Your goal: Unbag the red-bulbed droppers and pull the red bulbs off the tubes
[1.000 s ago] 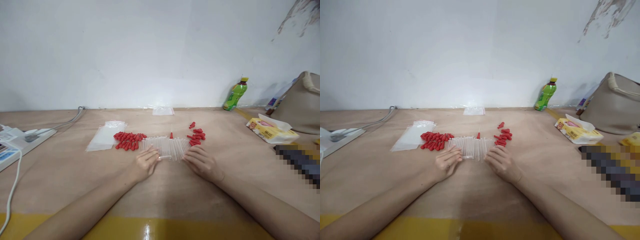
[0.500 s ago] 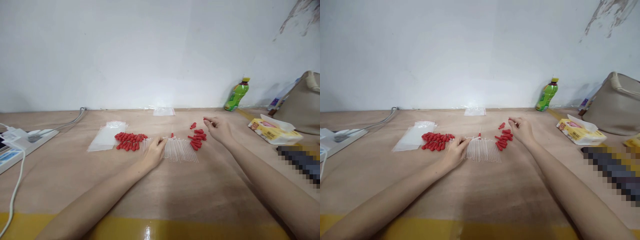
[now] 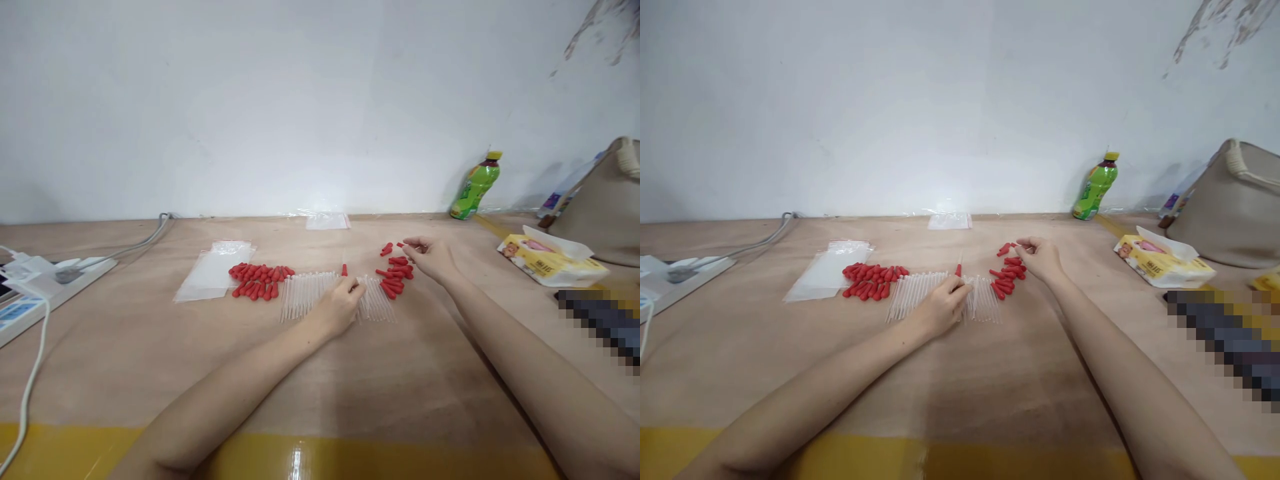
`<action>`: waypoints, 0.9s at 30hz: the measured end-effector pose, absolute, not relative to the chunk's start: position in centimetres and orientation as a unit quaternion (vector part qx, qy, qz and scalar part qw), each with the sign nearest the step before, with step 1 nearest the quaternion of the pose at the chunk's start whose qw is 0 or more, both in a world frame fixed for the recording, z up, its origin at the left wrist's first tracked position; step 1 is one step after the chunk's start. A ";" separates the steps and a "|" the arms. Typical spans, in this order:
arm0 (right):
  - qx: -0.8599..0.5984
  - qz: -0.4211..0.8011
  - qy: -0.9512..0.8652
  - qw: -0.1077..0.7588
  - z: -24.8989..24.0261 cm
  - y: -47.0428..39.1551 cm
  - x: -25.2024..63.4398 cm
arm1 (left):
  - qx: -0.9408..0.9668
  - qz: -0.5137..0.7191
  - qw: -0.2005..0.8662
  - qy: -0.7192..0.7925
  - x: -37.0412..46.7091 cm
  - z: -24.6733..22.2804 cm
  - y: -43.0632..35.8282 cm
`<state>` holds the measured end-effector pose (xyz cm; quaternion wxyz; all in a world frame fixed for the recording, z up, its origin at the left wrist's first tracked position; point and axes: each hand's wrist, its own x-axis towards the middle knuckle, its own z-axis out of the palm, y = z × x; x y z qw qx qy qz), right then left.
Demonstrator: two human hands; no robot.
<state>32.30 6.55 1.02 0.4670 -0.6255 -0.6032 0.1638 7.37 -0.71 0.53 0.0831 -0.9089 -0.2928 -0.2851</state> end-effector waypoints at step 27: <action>-0.647 0.020 -0.716 0.262 3.2 5.5 22.9 | -0.877 -0.369 0.035 -0.307 -2.0 0.1 -3.7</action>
